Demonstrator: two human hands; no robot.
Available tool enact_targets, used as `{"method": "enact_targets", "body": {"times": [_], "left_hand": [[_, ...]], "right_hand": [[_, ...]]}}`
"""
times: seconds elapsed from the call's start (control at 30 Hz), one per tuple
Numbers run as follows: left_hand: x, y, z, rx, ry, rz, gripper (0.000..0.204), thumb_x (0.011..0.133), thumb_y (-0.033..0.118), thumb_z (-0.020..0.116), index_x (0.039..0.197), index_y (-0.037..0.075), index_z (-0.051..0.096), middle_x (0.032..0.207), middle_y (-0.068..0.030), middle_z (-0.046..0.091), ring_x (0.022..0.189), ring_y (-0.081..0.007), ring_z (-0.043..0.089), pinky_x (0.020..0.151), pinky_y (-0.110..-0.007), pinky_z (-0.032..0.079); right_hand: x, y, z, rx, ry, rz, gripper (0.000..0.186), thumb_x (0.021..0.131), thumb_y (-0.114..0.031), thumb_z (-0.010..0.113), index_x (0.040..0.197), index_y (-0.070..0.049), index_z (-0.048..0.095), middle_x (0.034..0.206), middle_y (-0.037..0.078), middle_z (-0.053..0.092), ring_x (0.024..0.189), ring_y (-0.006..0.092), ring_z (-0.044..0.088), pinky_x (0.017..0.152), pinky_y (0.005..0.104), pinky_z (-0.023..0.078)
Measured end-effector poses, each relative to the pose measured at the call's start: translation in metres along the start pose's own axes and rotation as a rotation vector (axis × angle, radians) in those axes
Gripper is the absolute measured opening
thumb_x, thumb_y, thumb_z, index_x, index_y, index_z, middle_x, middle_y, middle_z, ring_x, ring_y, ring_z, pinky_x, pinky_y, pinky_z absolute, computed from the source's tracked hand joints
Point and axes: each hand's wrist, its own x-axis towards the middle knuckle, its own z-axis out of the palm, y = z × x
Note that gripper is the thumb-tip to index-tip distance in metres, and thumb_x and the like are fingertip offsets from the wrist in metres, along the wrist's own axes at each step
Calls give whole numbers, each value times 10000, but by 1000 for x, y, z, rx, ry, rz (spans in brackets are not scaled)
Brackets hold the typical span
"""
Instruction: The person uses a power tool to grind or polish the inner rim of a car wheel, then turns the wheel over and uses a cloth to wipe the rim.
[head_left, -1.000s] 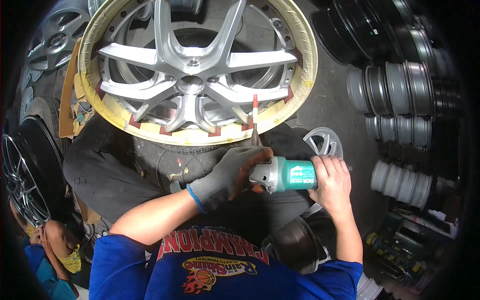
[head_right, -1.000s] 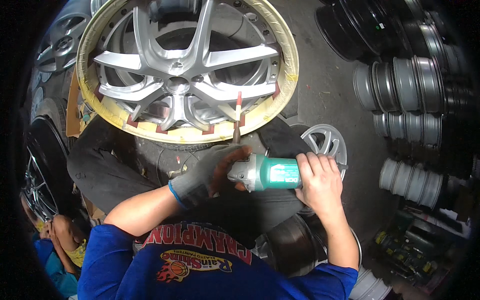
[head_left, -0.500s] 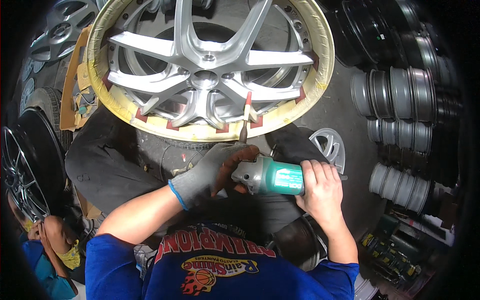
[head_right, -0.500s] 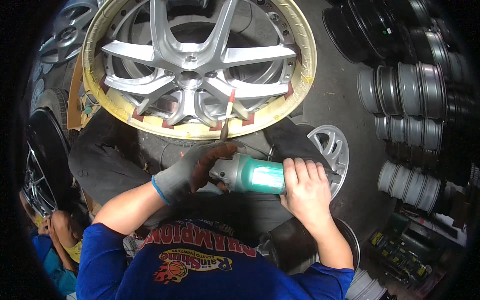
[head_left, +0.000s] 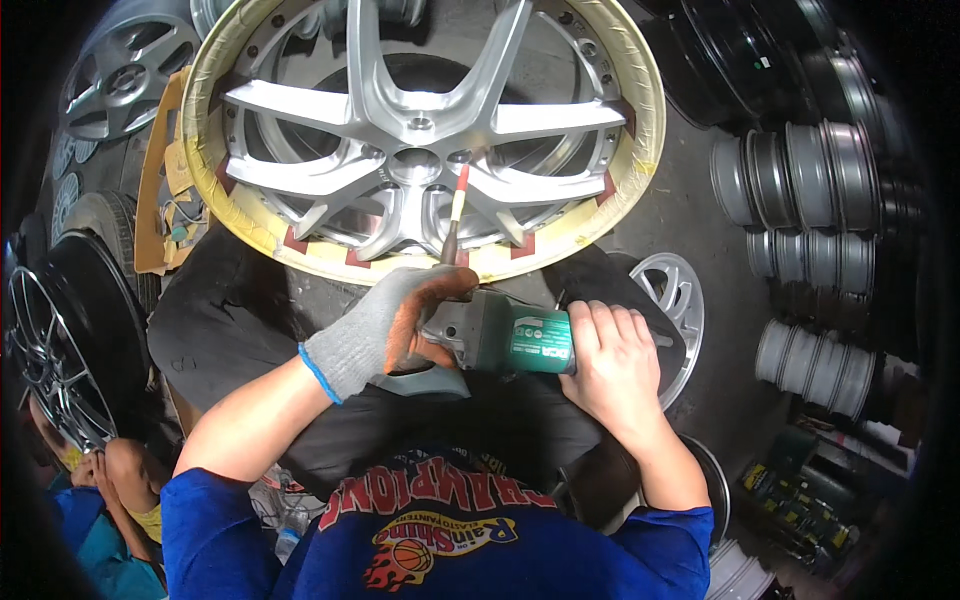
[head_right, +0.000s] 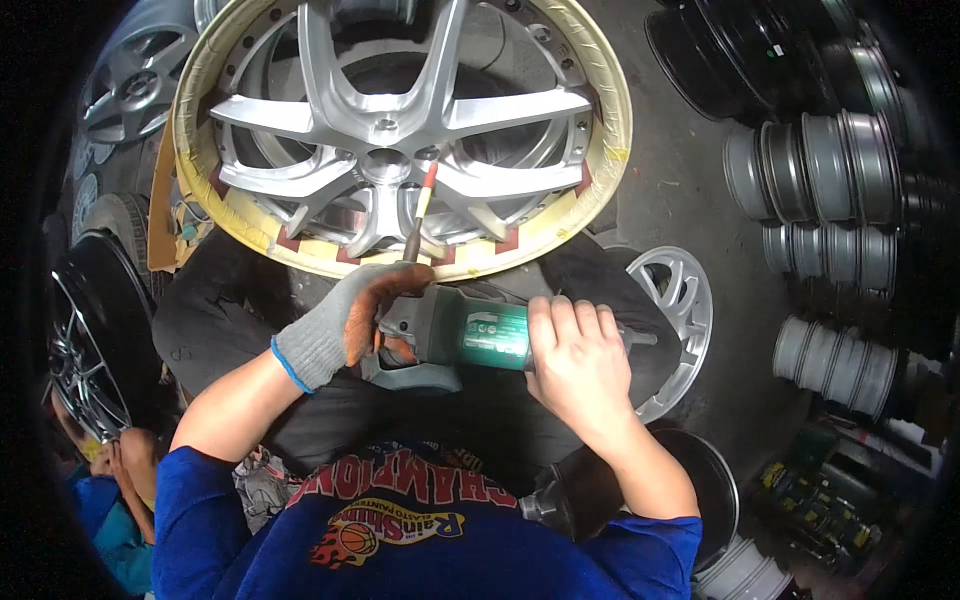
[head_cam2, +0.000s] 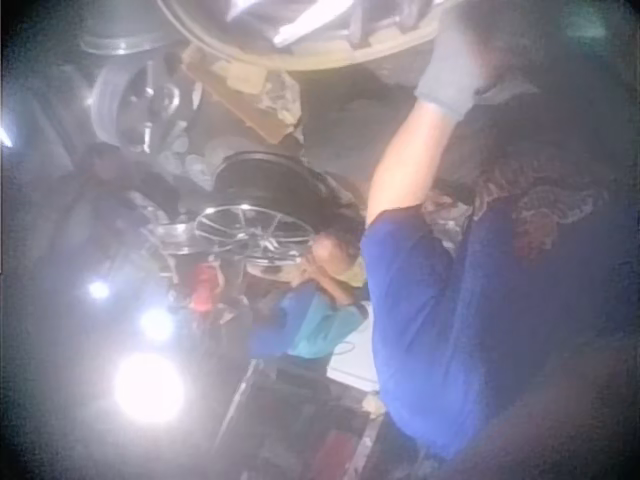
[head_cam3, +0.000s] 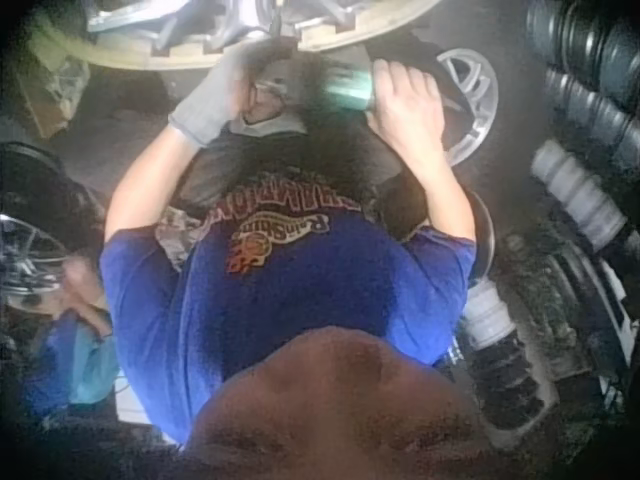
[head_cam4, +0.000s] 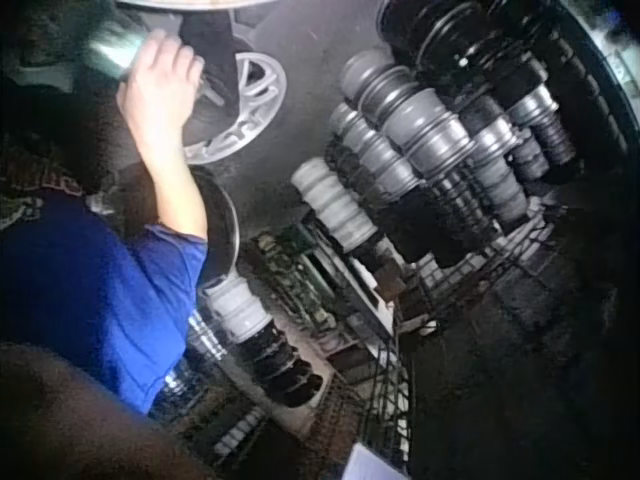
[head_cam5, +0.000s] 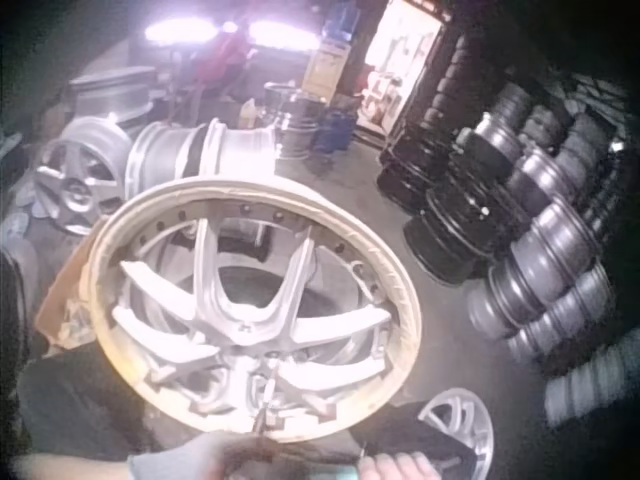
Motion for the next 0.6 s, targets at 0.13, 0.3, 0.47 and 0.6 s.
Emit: {"method": "enact_targets", "body": {"times": [0.13, 0.3, 0.47, 0.6], "left_hand": [[2, -3, -3, 621, -48, 636, 421, 965, 303, 623, 1265, 16, 553, 1178, -82, 607, 1079, -195, 616, 701, -346, 571], [-11, -7, 42, 103, 111, 162, 411, 982, 356, 598, 1206, 11, 596, 1066, -75, 647, 908, -183, 691, 644, -376, 623], [7, -26, 99, 37, 112, 121, 258, 974, 261, 605, 1123, 55, 647, 907, -43, 656, 733, -121, 656, 553, -238, 506], [47, -37, 130, -2, 81, 104, 360, 1019, 283, 561, 1211, -21, 585, 1018, -140, 665, 775, -227, 684, 610, -359, 568]], "right_hand": [[3, 4, 7, 29, 32, -3, 642, 542, -128, 783, 1144, -10, 595, 1058, 125, 603, 969, 299, 581, 880, 431, 469], [-11, 25, 6, 73, 92, -13, 663, 535, -144, 787, 1168, -33, 621, 1071, 101, 595, 993, 276, 565, 895, 423, 454], [-42, 68, -5, -32, 157, -9, 739, 490, -118, 776, 1211, -63, 623, 1111, 92, 599, 1052, 296, 570, 954, 452, 454], [-61, 100, -12, -75, 182, 42, 702, 501, -88, 768, 1187, -52, 623, 1076, 108, 623, 1006, 301, 593, 927, 455, 467]]}}
